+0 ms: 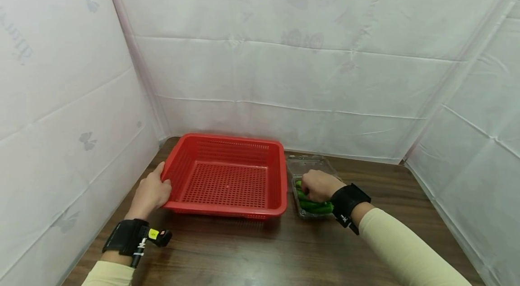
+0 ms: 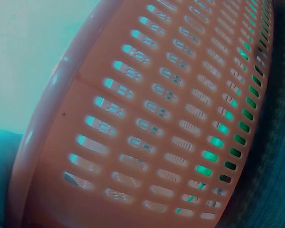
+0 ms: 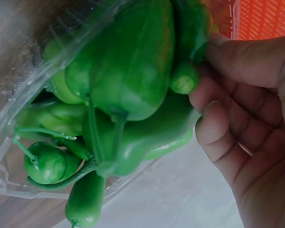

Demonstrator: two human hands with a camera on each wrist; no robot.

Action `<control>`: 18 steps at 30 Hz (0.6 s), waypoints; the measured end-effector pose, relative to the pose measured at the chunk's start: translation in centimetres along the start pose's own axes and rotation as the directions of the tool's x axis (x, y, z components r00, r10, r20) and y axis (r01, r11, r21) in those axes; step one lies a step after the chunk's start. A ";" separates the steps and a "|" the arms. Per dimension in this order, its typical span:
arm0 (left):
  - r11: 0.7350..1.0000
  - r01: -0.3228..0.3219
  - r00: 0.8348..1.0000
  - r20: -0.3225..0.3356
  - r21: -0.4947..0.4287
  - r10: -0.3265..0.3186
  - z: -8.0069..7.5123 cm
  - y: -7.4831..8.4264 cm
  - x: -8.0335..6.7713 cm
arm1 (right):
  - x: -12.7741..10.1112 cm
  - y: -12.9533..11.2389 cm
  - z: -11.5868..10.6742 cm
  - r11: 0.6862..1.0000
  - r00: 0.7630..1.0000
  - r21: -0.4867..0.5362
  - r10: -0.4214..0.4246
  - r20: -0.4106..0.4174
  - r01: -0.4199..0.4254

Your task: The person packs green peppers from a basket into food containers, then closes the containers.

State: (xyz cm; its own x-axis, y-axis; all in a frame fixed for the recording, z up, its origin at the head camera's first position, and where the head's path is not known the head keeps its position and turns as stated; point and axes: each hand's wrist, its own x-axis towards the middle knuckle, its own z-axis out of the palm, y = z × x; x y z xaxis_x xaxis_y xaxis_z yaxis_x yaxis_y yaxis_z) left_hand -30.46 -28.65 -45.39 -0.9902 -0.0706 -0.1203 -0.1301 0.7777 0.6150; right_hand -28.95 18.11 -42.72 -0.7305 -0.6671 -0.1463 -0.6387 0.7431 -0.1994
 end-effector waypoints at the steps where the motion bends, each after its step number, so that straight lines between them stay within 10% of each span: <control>1: 1.000 0.000 1.000 0.002 -0.006 0.000 0.0 0.0 0.0 | 0.0 0.0 0.0 1.000 1.000 -0.004 0.002 0.001 -0.002; 18: 0.999 0.012 1.000 0.004 -0.033 -0.012 0.0 0.1 0.1 | 0.3 0.2 0.2 1.000 1.000 -0.005 0.010 0.025 -0.010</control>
State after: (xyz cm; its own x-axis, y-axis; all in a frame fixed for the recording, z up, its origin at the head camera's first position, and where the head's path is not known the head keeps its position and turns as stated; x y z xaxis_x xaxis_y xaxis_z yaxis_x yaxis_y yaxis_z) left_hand -30.52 -28.57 -45.36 -0.9884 -0.0777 -0.1307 -0.1438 0.7560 0.6386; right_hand -29.28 18.02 -42.96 -0.7305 -0.6608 -0.1721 -0.6327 0.7498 -0.1935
